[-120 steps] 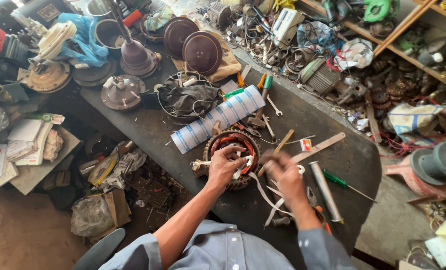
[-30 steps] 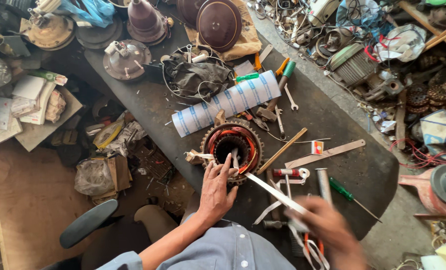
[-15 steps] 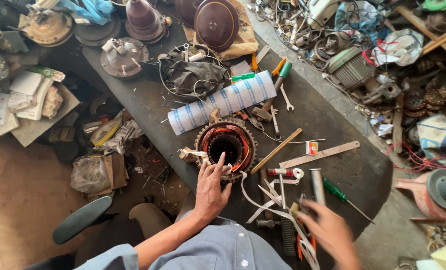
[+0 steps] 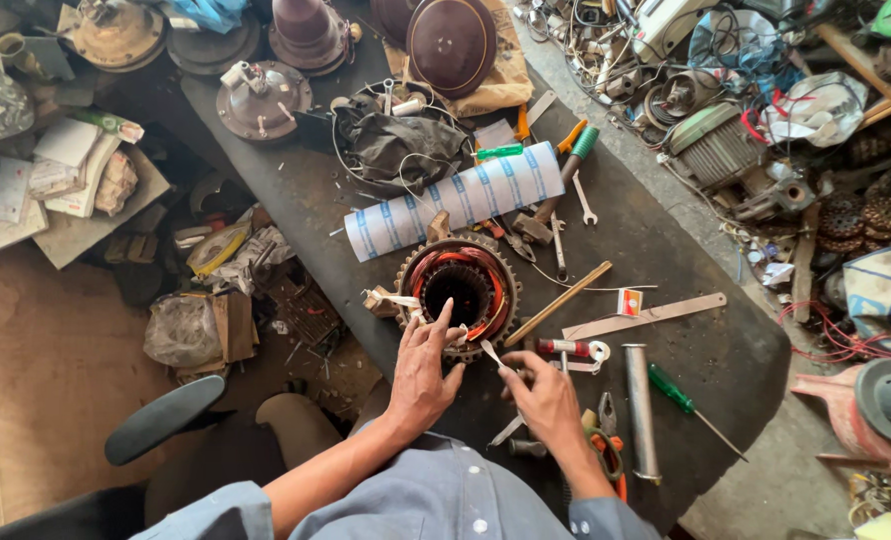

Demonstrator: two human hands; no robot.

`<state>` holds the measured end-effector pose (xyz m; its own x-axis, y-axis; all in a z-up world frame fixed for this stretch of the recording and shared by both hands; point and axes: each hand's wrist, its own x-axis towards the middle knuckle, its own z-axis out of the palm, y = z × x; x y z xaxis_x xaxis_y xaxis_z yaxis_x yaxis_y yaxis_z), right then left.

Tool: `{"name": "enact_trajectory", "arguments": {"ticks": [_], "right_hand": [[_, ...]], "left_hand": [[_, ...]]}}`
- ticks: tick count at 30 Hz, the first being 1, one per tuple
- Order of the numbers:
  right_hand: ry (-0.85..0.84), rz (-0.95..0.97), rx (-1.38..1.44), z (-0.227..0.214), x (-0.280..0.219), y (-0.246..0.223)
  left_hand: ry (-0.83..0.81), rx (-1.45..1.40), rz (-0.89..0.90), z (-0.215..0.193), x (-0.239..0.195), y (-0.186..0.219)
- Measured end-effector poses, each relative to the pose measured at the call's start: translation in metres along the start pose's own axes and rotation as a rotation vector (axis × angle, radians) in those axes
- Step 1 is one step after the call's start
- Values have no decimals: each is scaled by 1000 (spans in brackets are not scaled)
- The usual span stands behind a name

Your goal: The person works on a disassembled motor stator, inserting white insulating strips into the copper windings. They use a hammer to tap the strips into place and a screwdriver to adjust the components. The work is performed on a cluttered workbench in a workshop.

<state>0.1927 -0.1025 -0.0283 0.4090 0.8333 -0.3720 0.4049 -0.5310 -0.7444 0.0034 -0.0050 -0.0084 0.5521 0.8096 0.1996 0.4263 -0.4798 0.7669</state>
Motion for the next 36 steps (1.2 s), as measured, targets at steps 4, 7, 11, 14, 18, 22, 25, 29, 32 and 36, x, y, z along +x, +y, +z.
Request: {"name": "enact_trajectory", "arguments": {"ticks": [4,7,11,14,18,22,25,29,32,36], "right_hand": [[-137,-71,-191,-5,-12,-29],[-365,-6,30,-13,-26,-36],[-451,86,-194,-32,-19,-24],[-383,101,-357,-30,-6,-15],[-310,215,112,-5,5,-12],[-242,183,488,24,10,-5],[-195,223,505,33,9,2],[-156,223,450,29,9,7],[-212,217,489,20,13,7],[-251,220,517,15,20,5]], "left_hand": [[1,-21,-20,1,-1,1],[-25,-6,-44,-4,-2,0],[-18,2,-28,-3,-1,1],[0,-6,-23,0,2,1],[11,13,-12,0,2,0],[31,18,14,1,3,0],[46,24,14,1,1,0],[40,35,21,1,0,-3],[41,25,33,3,0,-2],[53,47,16,5,-1,-2]]}}
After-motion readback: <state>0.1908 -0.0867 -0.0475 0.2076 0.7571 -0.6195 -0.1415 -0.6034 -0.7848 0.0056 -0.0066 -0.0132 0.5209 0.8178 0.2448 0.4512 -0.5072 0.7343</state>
